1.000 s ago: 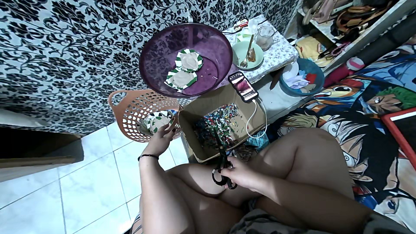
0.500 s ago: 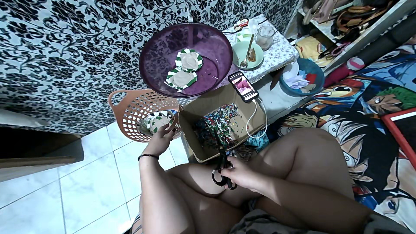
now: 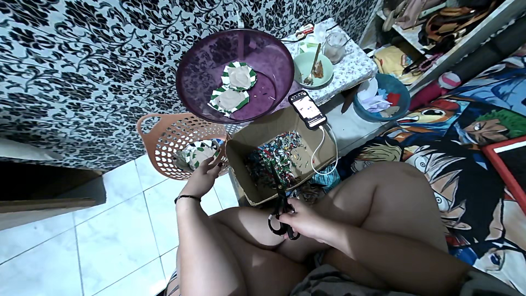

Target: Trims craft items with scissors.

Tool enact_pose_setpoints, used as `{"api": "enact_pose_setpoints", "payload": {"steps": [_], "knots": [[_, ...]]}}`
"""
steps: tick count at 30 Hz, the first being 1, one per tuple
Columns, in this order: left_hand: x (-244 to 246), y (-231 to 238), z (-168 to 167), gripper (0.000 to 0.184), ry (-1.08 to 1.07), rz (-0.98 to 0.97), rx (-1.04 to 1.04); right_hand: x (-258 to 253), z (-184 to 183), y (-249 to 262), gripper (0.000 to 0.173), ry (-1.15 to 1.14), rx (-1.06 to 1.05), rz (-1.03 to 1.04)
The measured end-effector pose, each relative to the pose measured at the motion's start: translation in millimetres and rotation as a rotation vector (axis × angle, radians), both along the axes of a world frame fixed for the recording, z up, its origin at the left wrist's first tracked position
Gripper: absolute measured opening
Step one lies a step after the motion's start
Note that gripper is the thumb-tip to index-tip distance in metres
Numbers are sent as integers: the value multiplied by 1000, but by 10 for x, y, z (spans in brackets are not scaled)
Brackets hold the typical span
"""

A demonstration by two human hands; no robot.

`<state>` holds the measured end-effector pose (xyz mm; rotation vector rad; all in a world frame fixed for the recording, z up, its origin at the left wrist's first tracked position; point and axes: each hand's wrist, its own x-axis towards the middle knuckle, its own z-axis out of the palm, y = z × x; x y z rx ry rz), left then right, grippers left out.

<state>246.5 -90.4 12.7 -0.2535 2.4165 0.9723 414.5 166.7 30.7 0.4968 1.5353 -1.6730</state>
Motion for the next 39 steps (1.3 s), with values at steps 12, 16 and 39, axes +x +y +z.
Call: {"api": "enact_pose_setpoints", "payload": {"steps": [12,16,39], "knots": [[-3,7,0,55,-11,6,6,-1,8,-2,41,-8,-2,-3],[-5,0,-7,54,-12,3,3,0,-9,-3,42,-1,1,6],[-3,9,5,55,-5,-9,-6,-1,-9,-1,41,0,-6,2]]}}
